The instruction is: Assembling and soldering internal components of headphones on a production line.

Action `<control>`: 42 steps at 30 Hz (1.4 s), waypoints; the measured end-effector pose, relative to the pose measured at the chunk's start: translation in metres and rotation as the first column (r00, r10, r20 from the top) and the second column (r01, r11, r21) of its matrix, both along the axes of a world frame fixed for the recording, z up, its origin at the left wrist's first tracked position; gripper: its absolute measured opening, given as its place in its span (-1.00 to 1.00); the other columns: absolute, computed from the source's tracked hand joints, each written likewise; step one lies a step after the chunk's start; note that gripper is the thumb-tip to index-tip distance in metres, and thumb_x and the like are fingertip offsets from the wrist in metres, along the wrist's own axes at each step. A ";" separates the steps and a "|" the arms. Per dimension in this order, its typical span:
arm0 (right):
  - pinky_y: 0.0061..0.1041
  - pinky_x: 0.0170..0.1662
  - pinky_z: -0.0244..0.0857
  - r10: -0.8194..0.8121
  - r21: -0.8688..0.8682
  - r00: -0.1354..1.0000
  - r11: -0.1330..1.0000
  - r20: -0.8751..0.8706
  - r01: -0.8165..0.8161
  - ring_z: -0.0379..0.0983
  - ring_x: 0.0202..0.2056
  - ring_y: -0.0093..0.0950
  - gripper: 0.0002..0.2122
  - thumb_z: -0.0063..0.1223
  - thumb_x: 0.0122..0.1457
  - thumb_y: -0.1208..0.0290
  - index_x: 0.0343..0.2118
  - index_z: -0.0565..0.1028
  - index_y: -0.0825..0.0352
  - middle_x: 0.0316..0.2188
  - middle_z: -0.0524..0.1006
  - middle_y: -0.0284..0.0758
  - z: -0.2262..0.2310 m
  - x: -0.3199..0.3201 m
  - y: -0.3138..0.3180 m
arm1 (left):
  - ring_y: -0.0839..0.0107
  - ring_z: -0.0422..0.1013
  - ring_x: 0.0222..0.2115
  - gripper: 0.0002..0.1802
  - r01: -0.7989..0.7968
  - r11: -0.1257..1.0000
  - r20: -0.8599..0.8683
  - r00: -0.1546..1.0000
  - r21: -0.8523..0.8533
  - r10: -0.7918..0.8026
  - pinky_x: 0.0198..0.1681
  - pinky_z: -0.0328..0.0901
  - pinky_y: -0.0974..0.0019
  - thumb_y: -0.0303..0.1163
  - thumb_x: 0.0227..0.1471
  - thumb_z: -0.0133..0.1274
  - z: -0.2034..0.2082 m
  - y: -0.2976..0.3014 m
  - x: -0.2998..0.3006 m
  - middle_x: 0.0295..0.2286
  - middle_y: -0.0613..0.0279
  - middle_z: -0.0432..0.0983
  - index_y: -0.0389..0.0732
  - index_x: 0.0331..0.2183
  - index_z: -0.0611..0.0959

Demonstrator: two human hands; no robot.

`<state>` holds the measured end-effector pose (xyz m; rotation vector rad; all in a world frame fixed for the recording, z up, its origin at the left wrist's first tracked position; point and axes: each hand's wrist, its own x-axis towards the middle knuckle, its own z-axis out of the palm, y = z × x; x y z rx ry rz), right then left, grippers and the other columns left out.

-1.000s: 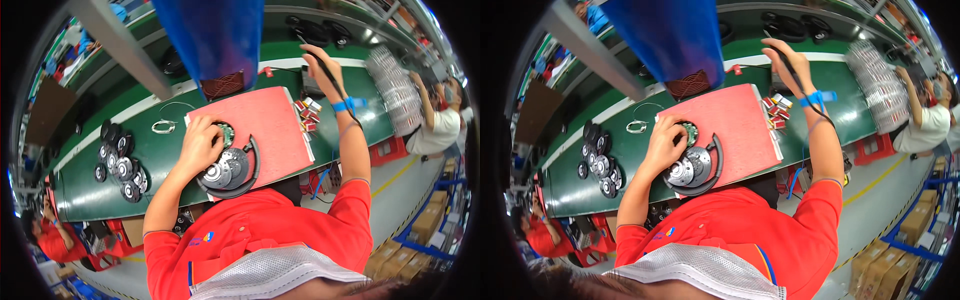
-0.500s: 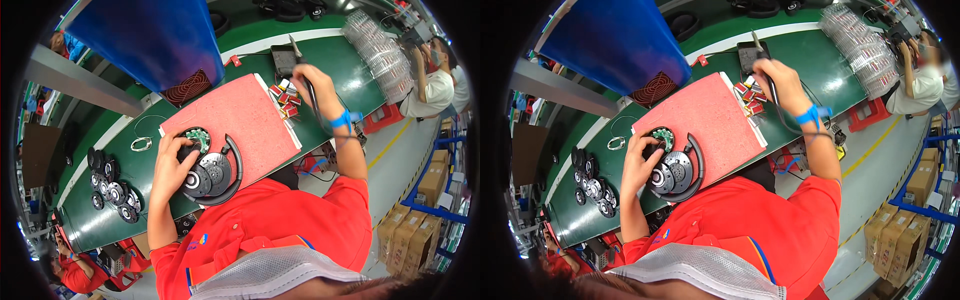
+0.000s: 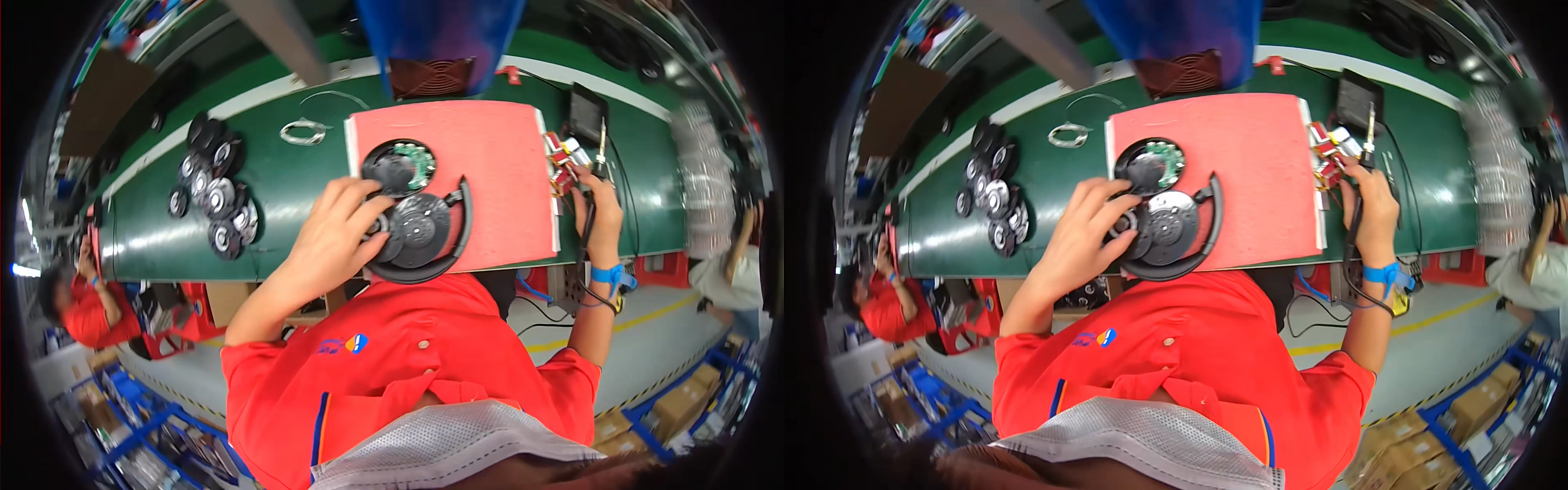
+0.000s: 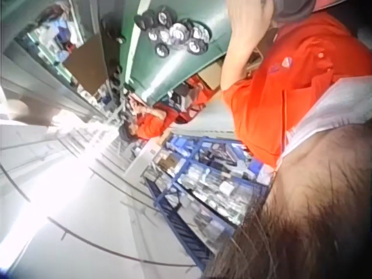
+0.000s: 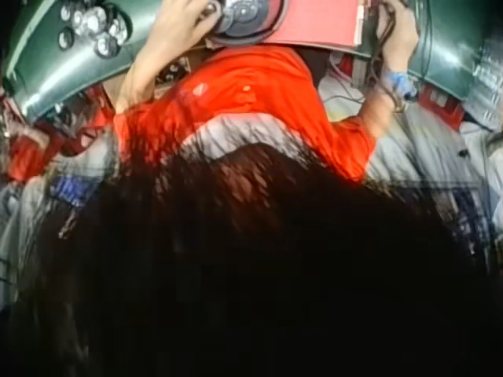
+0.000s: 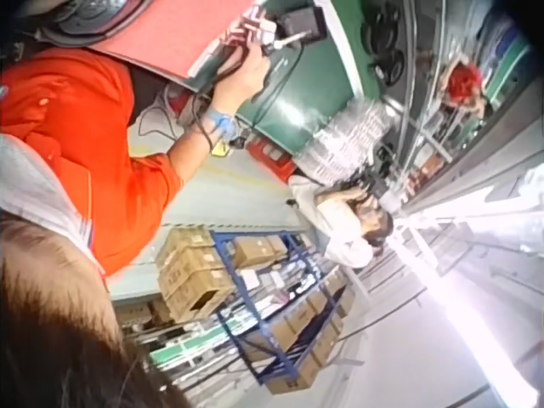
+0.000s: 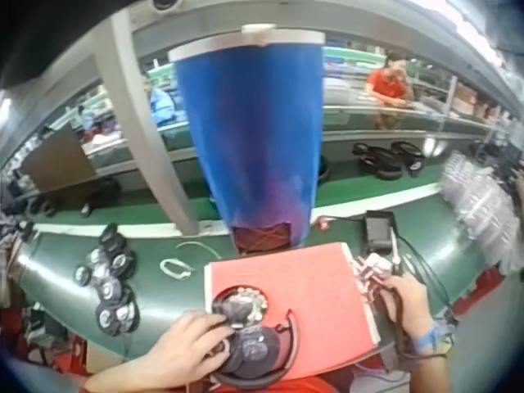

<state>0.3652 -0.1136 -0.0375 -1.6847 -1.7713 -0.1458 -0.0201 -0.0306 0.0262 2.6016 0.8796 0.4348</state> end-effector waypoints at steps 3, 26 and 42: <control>-0.53 -0.30 0.32 0.021 0.005 1.000 1.000 -0.003 -0.021 0.49 -0.32 -0.36 -0.75 0.10 -0.01 0.69 -0.24 0.44 0.32 -0.27 0.54 -0.26 0.001 0.000 0.010 | 0.04 0.16 0.03 -0.36 0.085 0.996 -0.055 0.995 -0.024 -0.086 0.02 0.14 0.06 -0.31 -0.29 0.28 -0.002 0.003 -0.007 -0.04 0.05 0.29 -0.18 -0.08 0.47; -0.55 -0.38 0.31 -0.063 0.140 0.992 0.987 -0.109 0.078 0.45 -0.48 -0.44 -0.79 0.18 -0.05 0.67 -0.33 0.46 0.34 -0.49 0.50 -0.28 -0.015 -0.006 0.015 | 0.26 0.44 -0.34 -0.72 -0.179 0.807 0.461 0.743 -0.562 0.485 -0.22 0.31 0.37 -0.33 -0.01 0.10 -0.025 0.090 -0.032 -0.33 0.16 0.53 -0.24 -0.22 0.58; -0.64 -0.40 0.41 0.513 0.471 0.613 0.847 -0.601 -0.247 0.53 -0.37 -0.52 -0.66 0.23 -0.08 0.72 -0.25 0.36 0.32 -0.40 0.54 -0.26 0.031 -0.181 0.055 | 0.47 0.41 -0.22 -0.57 0.346 0.583 0.584 0.759 -0.735 0.287 -0.18 0.33 0.38 -0.37 -0.11 0.23 -0.009 0.026 0.047 -0.22 0.18 0.48 -0.32 -0.17 0.50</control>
